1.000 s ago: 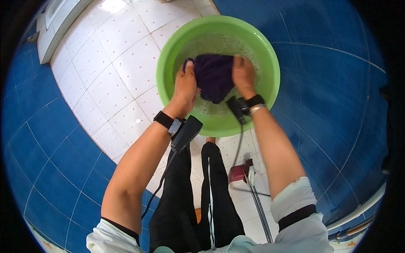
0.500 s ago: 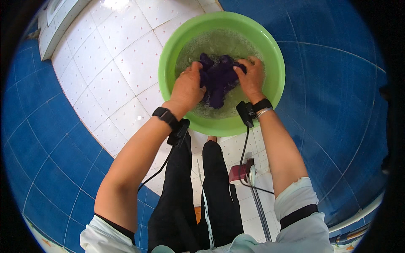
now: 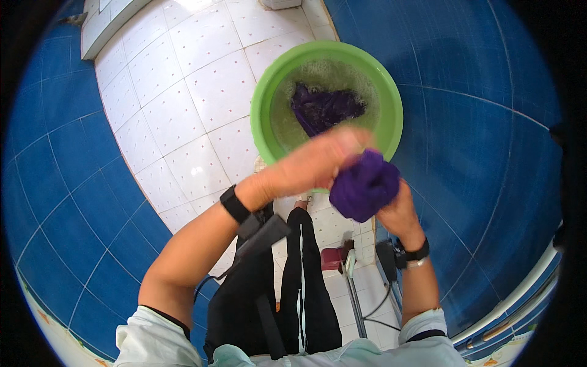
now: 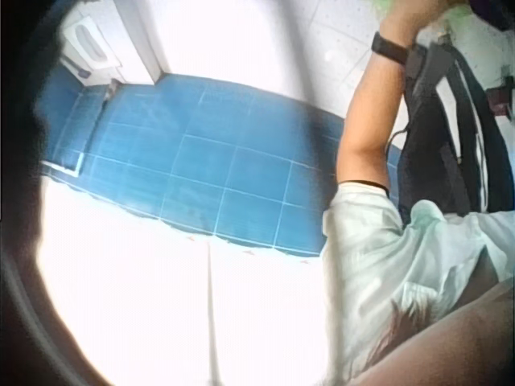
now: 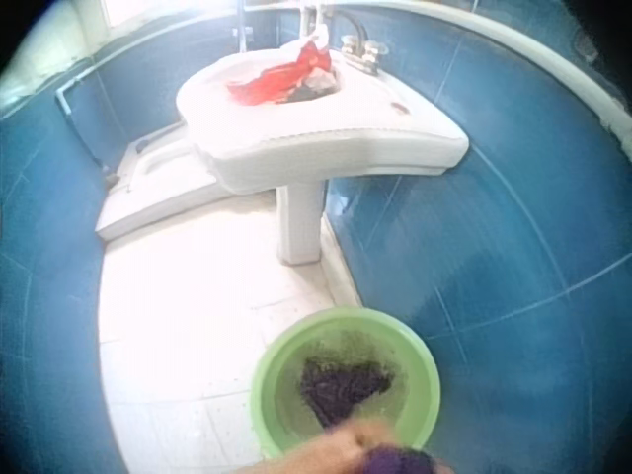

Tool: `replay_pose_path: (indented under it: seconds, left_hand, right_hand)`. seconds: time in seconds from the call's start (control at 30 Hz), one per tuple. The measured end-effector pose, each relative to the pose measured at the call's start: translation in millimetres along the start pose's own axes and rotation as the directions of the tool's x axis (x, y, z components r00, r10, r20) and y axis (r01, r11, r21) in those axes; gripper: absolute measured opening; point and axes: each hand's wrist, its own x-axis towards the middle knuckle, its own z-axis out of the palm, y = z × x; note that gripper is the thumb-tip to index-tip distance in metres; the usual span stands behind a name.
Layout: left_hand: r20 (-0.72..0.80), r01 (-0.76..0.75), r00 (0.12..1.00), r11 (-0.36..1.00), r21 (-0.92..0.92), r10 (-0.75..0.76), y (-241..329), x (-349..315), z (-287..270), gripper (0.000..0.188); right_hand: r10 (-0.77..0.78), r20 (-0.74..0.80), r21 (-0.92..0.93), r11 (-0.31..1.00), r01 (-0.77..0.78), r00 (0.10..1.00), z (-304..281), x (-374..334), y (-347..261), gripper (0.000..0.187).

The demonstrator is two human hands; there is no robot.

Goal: The person washes a purple cloth in a green basin, wrings it out, and then uses a broom and dustpan to sweep the tiled bathroom floor.

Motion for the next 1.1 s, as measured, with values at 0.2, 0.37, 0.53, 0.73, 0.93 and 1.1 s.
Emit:
replay_pose_path:
  seconds: [0.2,0.37,0.53,0.73,0.93,1.1]
  left_hand:
    - [-0.013,-0.125,0.986,0.797,0.59,0.165,-49,33,-37,0.062]
    - [-0.141,0.17,0.984,0.338,0.925,-0.111,-61,14,-53,0.058]
    - [-0.231,0.204,0.971,0.304,0.93,0.055,-53,-20,-38,0.063]
    - [-0.073,0.036,0.99,0.277,0.96,0.123,-21,-23,-1,0.074]
    - [-0.015,-0.219,0.918,0.538,0.814,0.397,-4,-57,-1,0.074]
    - [-0.055,-0.014,0.935,0.19,0.982,0.35,-35,-51,-29,0.093]
  right_hand:
    - [-0.229,-0.311,-0.035,0.973,0.229,0.923,-36,-64,-49,0.062]
    - [-0.021,-0.361,-0.138,0.99,-0.031,0.932,-54,2,-19,0.022]
    - [0.321,-0.357,-0.313,0.843,-0.437,0.877,-11,80,55,0.04]
    - [-0.109,0.1,-0.505,0.851,0.144,0.989,22,34,19,0.061]
    - [-0.159,-0.102,-0.32,0.94,0.119,0.982,34,8,-58,0.034]
    - [-0.081,-0.113,-0.05,0.996,0.076,0.99,37,-21,-85,0.043]
